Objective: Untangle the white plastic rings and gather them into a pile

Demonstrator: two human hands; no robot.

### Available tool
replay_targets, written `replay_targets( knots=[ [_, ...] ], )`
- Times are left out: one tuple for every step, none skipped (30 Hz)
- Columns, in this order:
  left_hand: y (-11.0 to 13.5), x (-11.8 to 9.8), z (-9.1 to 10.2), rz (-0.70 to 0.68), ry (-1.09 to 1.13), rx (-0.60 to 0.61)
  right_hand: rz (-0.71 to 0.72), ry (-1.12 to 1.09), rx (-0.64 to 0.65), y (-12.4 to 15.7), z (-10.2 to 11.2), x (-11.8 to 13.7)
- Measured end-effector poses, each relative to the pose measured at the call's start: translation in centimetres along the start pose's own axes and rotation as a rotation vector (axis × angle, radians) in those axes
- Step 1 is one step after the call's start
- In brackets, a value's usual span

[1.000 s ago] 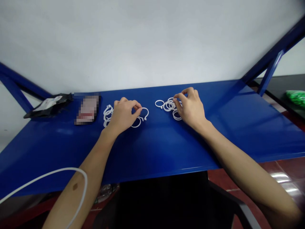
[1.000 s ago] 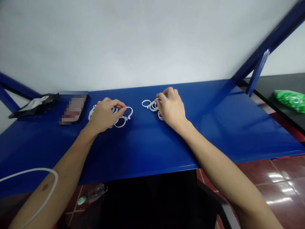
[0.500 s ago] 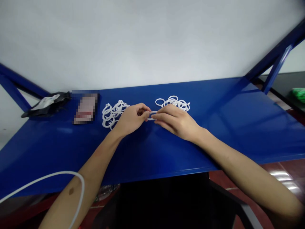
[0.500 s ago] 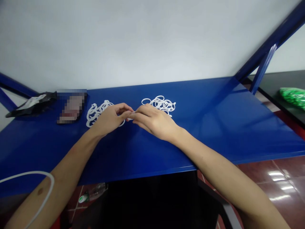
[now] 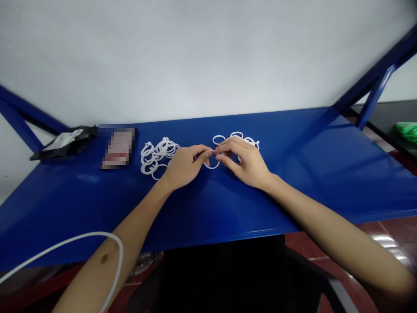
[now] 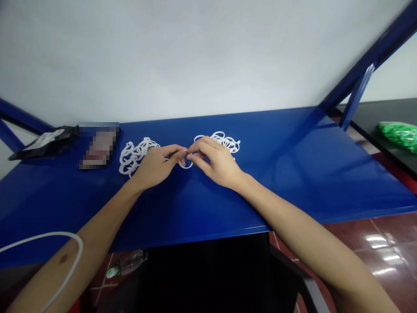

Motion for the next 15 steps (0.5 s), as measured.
replay_targets(
  knots=[
    [0.0,-0.1,0.1,-0.005,0.006,-0.007,0.031,0.012,0.018,0.0,0.0,0.4],
    [0.0,-0.2,0.1,-0.008,0.012,-0.013,0.044,0.021,0.033,0.1,-0.1,0.6],
    [0.0,-0.3,0.1,-0.013,0.017,-0.015,0.046,0.026,0.042,0.1,-0.1,0.6],
    [0.0,-0.3,0.1,-0.017,0.020,-0.014,0.044,0.029,0.043,0.1,-0.2,0.6],
    [0.0,-0.3,0.0,-0.018,0.019,-0.011,0.041,0.027,0.037,0.1,-0.2,0.5],
    [0.0,-0.3,-0.1,-0.020,0.010,-0.005,0.037,0.019,0.025,0.1,-0.1,0.4],
    [-0.1,-0.3,0.0,-0.028,-0.009,0.000,0.027,0.009,0.008,0.0,0.0,0.3],
    [-0.1,-0.2,0.2,-0.042,-0.044,-0.003,0.009,-0.002,-0.014,0.0,0.2,0.1],
    [-0.2,-0.1,0.6,-0.062,-0.094,-0.020,-0.017,-0.012,-0.036,-0.1,0.4,-0.3],
    [-0.4,0.0,1.4,-0.088,-0.159,-0.055,-0.051,-0.018,-0.059,-0.1,0.8,-0.7],
    [-0.5,0.1,2.4,-0.109,-0.231,-0.103,-0.089,-0.022,-0.082,-0.1,1.1,-1.1],
    [-0.5,0.3,3.7,-0.124,-0.309,-0.167,-0.123,-0.021,-0.104,-0.2,1.5,-1.6],
    [-0.5,0.6,5.2,-0.125,-0.383,-0.233,-0.152,-0.017,-0.123,-0.2,1.9,-2.0],
    [-0.5,1.2,6.5,-0.092,-0.444,-0.277,-0.174,-0.012,-0.139,-0.2,2.3,-2.4],
    [-0.5,1.9,7.7,-0.055,-0.495,-0.305,-0.190,-0.007,-0.154,-0.2,2.6,-2.8]
  ],
)
Point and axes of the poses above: each hand's wrist, its own y-axis away from the middle knuckle, its own z-axis out of the back of the hand, x = y × z, the point moved 10 cm from there along -y, towards the middle knuckle, and after that the axes turned 13 degrees about y, right-handed, at the moved point
